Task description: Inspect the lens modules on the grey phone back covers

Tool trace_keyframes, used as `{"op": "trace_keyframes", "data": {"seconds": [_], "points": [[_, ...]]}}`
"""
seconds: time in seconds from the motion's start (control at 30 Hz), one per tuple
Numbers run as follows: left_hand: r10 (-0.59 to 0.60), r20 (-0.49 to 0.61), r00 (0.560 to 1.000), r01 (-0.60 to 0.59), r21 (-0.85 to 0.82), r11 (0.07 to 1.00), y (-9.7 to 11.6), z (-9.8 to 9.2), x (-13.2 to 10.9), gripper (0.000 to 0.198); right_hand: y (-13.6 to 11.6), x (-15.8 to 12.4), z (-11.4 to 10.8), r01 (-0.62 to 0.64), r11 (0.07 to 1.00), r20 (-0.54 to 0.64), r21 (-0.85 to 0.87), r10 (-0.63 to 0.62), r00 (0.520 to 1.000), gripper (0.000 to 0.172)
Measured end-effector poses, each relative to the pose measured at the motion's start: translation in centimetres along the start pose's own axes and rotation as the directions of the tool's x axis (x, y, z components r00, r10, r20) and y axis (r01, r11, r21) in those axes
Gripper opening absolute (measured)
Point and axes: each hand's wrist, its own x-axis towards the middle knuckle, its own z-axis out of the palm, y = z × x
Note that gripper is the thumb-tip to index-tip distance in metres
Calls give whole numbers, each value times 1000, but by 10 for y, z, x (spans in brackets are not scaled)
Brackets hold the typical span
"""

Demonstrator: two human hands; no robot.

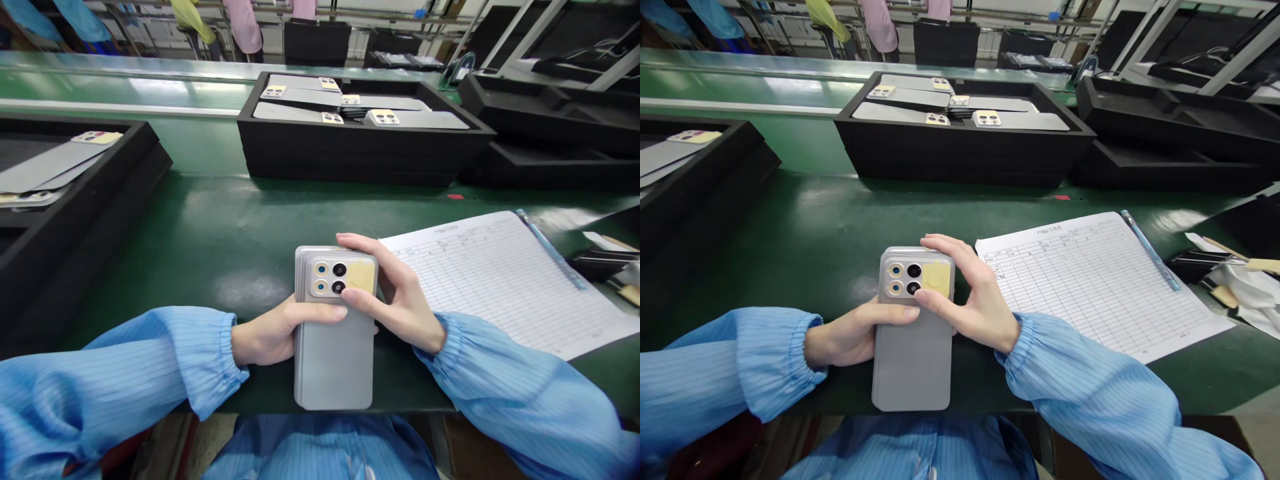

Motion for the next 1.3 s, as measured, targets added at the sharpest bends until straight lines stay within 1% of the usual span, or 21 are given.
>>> {"op": "trace_keyframes", "data": {"seconds": [0.1, 0.17, 0.23, 0.33, 0.43, 0.5, 0.6, 0.7, 0.77, 0.83, 0.93, 1.0, 1.07, 1.1, 1.2, 1.3], "points": [[18, -50, 999, -19, -21, 1000, 0, 0, 0, 30, 2, 1, 0, 36, 998, 10, -42, -35, 999, 47], [4, -40, 999, -6, -64, 998, 1, 0, 0, 29, 3, 3, 0, 21, 998, 10, -64, -20, 1000, 44], [1, -39, 999, -6, -133, 991, 2, -1, 0, 32, 5, 4, 0, -7, 997, -2, -74, 7, 1000, 43], [0, -95, 996, -19, -199, 980, 3, -2, 1, 39, 8, 6, 0, -25, 997, -10, -76, 25, 1000, 40], [-17, -204, 979, -24, -194, 981, 3, 0, 1, 37, 10, 7, -1, -10, 996, -15, -83, 8, 1000, 37], [-17, -256, 967, -31, -183, 983, 2, 2, 1, 34, 9, 8, -2, 21, 996, -32, -84, -23, 999, 32], [8, -276, 961, -51, -149, 987, 1, 6, -2, 38, 8, 8, -2, 67, 994, -70, -85, -73, 995, 27], [24, -255, 967, -60, -131, 990, 1, 5, -3, 42, 8, 6, 0, 55, 997, -111, -47, -60, 992, 26], [13, -225, 974, -48, -150, 987, 0, 3, -3, 42, 9, 4, -1, 27, 999, -149, 34, -21, 989, 25], [8, -194, 981, -44, -181, 983, -1, -1, -2, 43, 8, 4, -4, -8, 988, -209, 151, 40, 977, 23], [1, -185, 983, -38, -198, 979, -3, -6, -2, 44, 5, 7, -14, -54, 946, -322, 321, 163, 933, 21], [3, -162, 987, -35, -191, 981, -3, -7, -2, 43, 2, 10, -22, -86, 921, -371, 379, 237, 898, 27], [22, -107, 994, -42, -181, 983, -4, -6, -2, 41, 0, 13, -29, -126, 920, -381, 372, 275, 883, 36], [33, -78, 996, -46, -174, 984, -4, -6, -2, 41, 0, 14, -32, -145, 928, -377, 343, 278, 883, 35], [56, -37, 998, -60, -136, 989, -5, -6, -2, 38, 2, 16, -37, -189, 954, -360, 234, 265, 894, 20], [89, -10, 996, -90, -86, 992, -7, -7, -2, 37, 9, 17, -39, -167, 972, -398, 163, 220, 891, 20]]}}
